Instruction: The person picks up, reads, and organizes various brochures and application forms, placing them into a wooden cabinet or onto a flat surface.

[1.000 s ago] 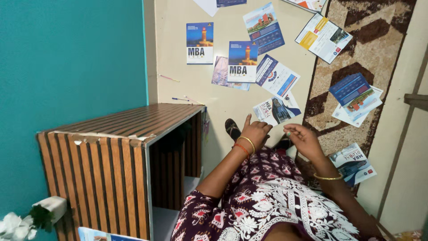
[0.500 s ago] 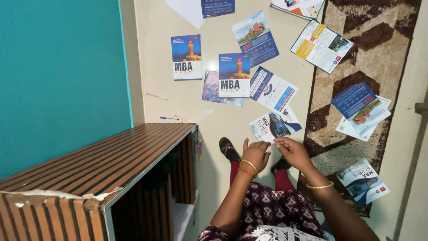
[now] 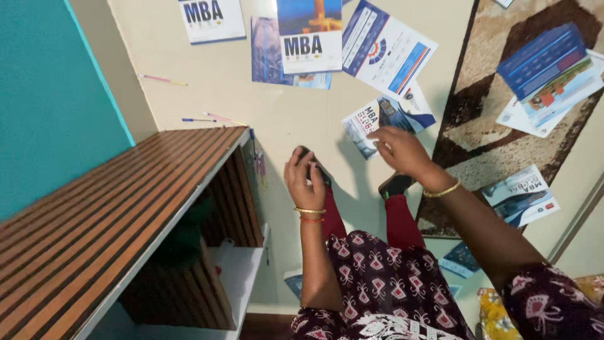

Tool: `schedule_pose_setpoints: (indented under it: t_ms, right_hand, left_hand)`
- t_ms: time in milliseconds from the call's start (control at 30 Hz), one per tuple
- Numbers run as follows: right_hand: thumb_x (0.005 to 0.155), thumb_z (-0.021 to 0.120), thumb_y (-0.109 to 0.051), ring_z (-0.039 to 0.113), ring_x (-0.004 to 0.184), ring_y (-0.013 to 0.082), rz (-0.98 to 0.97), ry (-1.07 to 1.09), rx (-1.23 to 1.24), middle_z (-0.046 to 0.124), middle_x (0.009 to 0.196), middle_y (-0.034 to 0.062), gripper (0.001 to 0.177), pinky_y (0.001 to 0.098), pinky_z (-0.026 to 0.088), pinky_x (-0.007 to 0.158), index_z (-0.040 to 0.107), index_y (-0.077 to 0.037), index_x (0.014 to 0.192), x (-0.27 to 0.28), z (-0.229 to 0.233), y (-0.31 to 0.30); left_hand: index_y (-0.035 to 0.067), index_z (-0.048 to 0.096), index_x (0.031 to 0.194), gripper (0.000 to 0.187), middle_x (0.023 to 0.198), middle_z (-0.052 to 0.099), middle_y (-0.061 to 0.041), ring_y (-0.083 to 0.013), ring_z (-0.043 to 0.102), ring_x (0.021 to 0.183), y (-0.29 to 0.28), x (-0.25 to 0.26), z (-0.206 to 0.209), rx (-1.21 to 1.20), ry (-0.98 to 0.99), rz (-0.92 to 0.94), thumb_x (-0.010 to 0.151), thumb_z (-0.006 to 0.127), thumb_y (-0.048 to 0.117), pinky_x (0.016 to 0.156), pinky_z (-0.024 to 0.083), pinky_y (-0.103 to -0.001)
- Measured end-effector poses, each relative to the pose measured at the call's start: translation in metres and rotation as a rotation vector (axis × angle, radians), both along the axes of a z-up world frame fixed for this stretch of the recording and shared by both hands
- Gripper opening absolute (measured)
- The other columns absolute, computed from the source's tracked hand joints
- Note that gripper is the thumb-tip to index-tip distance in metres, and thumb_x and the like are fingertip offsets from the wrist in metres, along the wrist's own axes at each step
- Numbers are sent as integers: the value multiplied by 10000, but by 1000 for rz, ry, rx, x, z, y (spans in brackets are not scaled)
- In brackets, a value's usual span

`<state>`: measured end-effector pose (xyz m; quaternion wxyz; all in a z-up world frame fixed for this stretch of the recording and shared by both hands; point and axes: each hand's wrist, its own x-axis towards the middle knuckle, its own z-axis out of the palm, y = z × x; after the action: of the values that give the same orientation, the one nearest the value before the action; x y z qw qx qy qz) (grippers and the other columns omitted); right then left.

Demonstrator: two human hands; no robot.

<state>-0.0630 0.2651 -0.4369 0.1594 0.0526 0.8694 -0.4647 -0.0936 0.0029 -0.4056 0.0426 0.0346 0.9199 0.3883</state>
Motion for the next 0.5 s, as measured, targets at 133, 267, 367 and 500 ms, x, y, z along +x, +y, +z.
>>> schedule_pose_setpoints:
  t_ms: [133,267,367,500]
  right_hand:
    - [946,637,-58,666,988,370,-2,43,31,691,1150,150,231,452,547,829,707,-78,1165,-15,-54,10]
    - [953,650,-70,658,1008,368,66,36,105,686,1123,145,216,462,536,831,705,-75,1162,-11,-125,17]
    - [961,650,-72,656,995,369,62,-16,128,686,1119,145,204,465,537,824,708,-83,1156,7,-189,21]
    - [946,657,-52,636,1016,397,77,-71,207,673,1081,162,233,489,525,881,702,-73,1174,45,-298,39]
  left_hand:
    - [42,715,1179,232,1424,600,-179,-356,578,1320,-19,29,-40,27,-61,138,967,621,52,1113,461,-442]
    - [33,710,1166,215,1438,584,-178,-336,578,1317,-34,51,-93,-19,-58,256,968,628,30,1082,493,-420]
    - [17,710,1165,211,1437,581,-183,-340,570,1331,-42,51,-128,-31,-58,291,973,626,25,1106,481,-425]
    - [-5,700,1169,196,1431,603,-168,-296,588,1318,-51,52,-166,-87,-46,403,992,628,36,1112,486,-414]
